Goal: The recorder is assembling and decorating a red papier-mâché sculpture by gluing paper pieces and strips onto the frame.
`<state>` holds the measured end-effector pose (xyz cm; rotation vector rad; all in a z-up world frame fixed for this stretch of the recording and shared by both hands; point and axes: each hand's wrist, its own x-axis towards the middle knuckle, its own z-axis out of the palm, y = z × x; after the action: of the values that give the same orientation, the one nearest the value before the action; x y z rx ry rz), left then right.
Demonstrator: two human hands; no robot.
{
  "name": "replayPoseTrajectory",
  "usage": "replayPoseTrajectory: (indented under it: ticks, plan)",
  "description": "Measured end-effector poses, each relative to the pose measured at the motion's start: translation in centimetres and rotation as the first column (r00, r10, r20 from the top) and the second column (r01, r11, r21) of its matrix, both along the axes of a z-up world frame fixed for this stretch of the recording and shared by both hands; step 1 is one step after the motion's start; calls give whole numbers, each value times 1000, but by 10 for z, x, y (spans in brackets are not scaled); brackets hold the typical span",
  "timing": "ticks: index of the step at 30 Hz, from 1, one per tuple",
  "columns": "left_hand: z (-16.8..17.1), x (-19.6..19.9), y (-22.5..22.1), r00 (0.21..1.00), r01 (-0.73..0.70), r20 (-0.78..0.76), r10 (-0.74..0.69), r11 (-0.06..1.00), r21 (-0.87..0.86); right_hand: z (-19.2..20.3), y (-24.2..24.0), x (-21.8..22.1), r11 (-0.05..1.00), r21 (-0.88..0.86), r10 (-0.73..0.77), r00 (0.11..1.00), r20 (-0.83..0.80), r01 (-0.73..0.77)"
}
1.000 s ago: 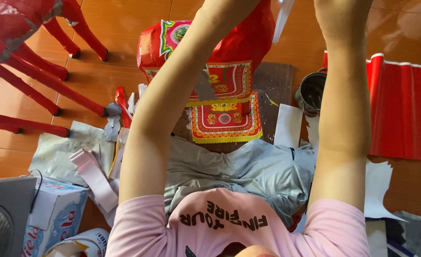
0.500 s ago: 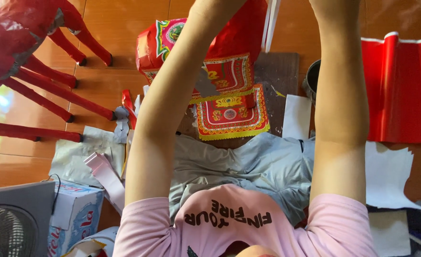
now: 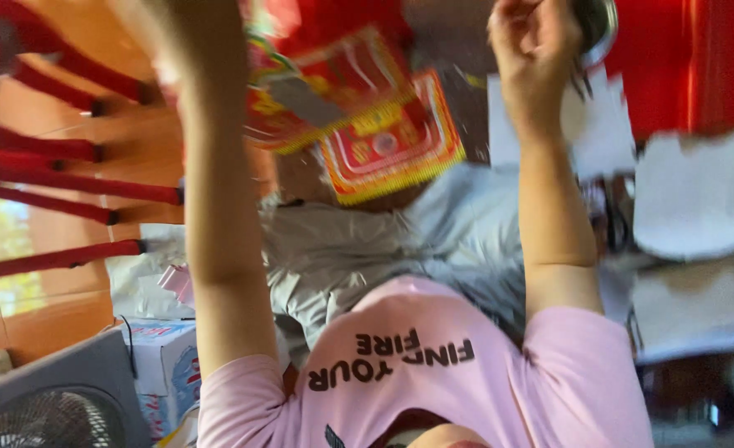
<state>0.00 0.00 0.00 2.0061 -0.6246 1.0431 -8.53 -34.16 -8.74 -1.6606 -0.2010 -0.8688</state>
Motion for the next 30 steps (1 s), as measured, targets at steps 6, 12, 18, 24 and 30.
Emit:
replayPoseTrajectory:
  ticks: [6,12,18,24,30]
  plan:
    - [-65,-99,-10,914,234,-350,-206,972,37,-173,-64,-136,953,136,-175,858,-484,270]
    - [-189,-144,-3,588,573,-793,-157,773,272,-280,-118,-308,784,-199,-549,508,-663,587]
    - [-193,-137,-17,393,687,-917,-64,684,246,-313,-155,-404,579,-176,-573,244,-782,796]
    - [-174,-131,-48,428,700,-904,-9,636,325,-333,-142,-328,723,-243,-532,295,-794,647]
    - [-166,-149,-53,402,715,-916,22,617,328,-369,-132,-251,633,-485,-678,129,-724,604]
